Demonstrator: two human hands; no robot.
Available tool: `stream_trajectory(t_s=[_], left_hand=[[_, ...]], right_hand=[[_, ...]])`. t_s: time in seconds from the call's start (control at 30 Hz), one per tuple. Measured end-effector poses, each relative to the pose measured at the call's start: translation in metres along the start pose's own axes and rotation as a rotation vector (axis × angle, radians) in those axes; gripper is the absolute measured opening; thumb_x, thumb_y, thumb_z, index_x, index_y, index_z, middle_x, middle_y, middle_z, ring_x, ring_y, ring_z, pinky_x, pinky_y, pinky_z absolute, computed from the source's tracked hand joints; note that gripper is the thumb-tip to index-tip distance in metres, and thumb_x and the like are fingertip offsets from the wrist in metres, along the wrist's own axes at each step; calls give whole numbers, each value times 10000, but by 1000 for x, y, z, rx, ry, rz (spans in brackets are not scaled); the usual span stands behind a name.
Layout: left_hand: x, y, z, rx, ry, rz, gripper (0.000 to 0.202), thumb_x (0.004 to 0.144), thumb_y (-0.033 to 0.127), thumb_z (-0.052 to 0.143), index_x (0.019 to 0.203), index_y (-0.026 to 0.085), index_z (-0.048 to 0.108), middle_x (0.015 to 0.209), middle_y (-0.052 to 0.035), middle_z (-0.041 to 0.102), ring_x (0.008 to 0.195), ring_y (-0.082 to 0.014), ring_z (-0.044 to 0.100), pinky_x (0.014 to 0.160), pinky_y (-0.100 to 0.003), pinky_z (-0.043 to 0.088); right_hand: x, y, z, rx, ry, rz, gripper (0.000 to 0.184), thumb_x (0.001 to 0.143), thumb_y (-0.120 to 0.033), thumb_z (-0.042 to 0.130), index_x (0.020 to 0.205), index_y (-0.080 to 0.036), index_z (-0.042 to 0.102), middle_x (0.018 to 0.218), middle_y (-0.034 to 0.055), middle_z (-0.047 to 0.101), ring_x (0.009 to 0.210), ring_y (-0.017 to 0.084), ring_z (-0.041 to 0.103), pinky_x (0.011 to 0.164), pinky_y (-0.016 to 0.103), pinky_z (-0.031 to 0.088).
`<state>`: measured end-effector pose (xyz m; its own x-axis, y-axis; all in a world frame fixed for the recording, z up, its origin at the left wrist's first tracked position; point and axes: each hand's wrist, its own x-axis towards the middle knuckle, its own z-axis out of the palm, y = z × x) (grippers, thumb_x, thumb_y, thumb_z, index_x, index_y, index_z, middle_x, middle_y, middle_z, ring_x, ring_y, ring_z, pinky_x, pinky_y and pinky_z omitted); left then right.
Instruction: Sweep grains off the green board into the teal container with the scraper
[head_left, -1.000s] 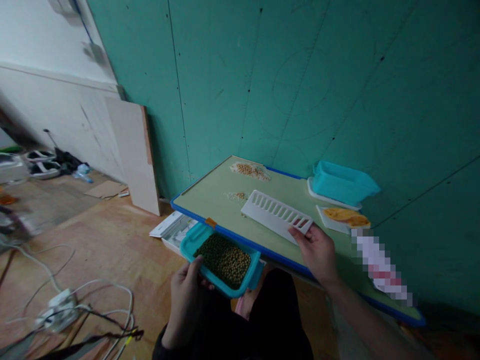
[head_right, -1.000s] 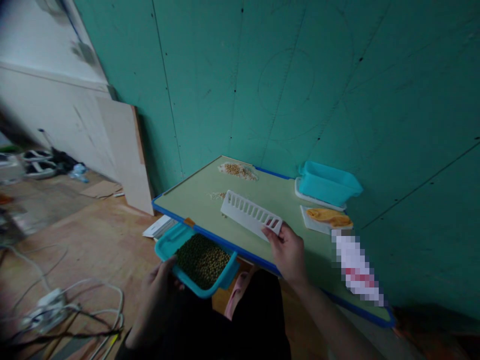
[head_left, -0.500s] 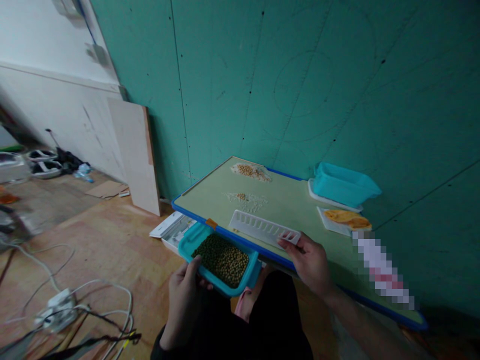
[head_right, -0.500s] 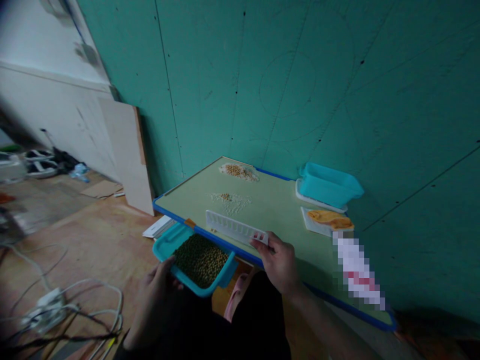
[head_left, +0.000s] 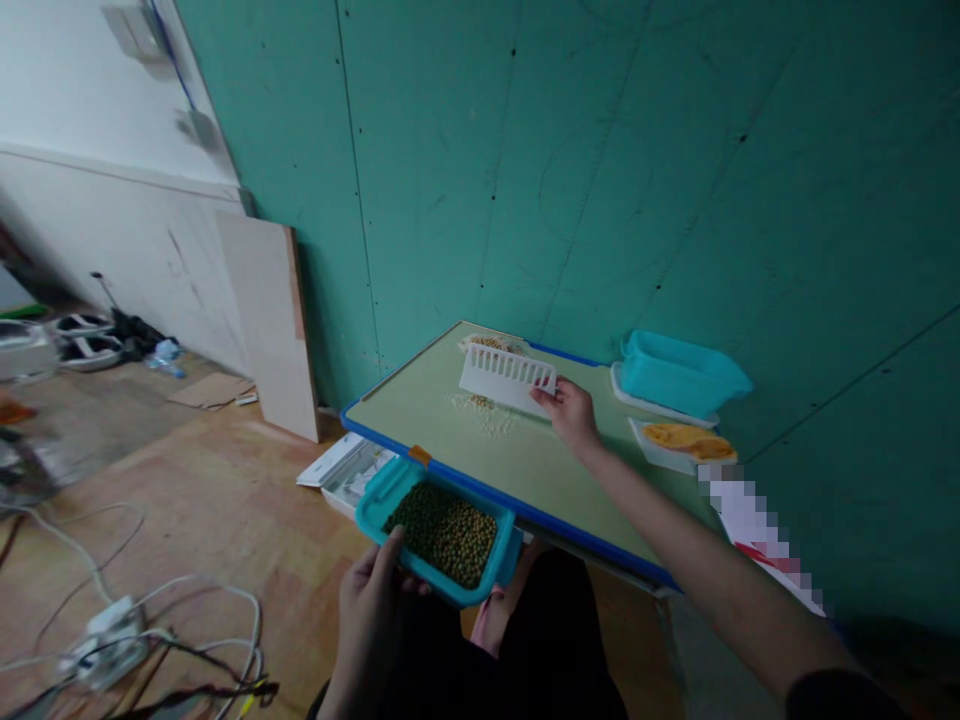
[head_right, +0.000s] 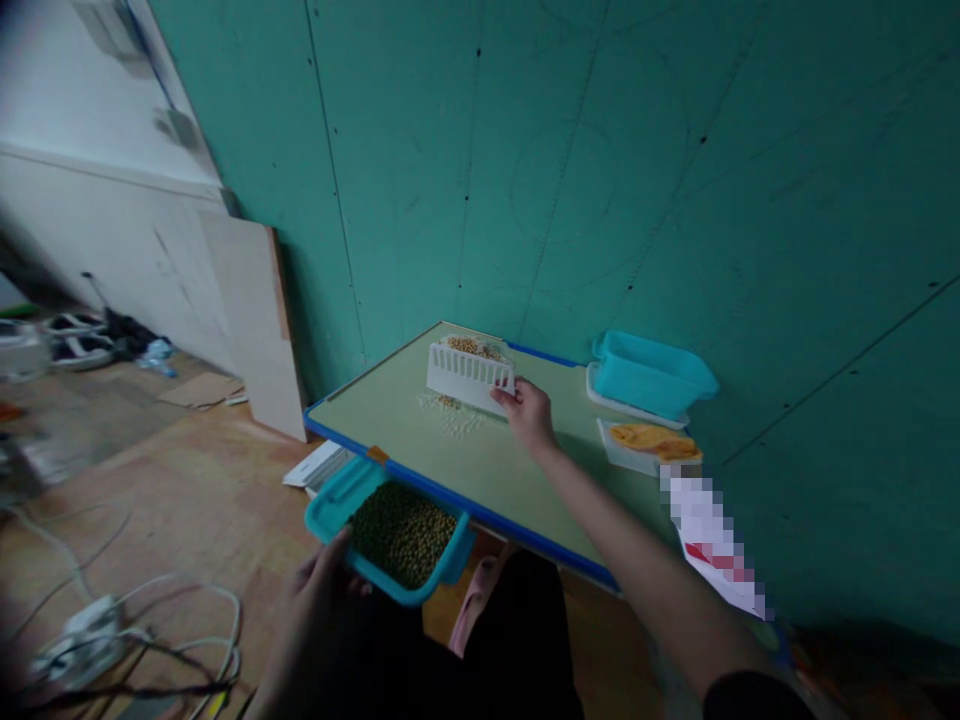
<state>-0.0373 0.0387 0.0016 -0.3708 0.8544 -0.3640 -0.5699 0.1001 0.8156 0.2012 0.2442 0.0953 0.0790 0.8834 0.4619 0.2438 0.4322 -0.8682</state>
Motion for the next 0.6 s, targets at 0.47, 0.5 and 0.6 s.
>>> stream_trajectory(t_s=[0.47, 0.5, 0.6], left_hand=[[-6, -5, -3, 5, -22, 32, 403, 648, 535, 792, 580, 194, 589, 451, 49, 531, 409, -128, 559, 366, -207, 406], [-5, -5, -4, 7, -26, 18, 401, 642, 534, 798, 588, 192, 596, 453, 49, 535, 408, -127, 557, 366, -206, 406], [-3, -6, -7, 10, -30, -3, 389, 632, 522, 814, 615, 189, 614, 456, 56, 536, 405, -118, 552, 367, -197, 403]], right_hand=[[1, 21, 11, 29, -9, 8, 401, 655, -511, 745, 826, -153, 686, 796, 89, 749, 717, 238, 706, 682, 340, 552], [1, 21, 10, 27, -9, 8, 393, 655, -504, 746, 827, -155, 686, 798, 86, 749, 717, 235, 706, 685, 338, 552], [1, 22, 10, 20, -16, 17, 386, 651, -497, 750, 828, -160, 688, 802, 82, 752, 720, 232, 706, 688, 337, 555]])
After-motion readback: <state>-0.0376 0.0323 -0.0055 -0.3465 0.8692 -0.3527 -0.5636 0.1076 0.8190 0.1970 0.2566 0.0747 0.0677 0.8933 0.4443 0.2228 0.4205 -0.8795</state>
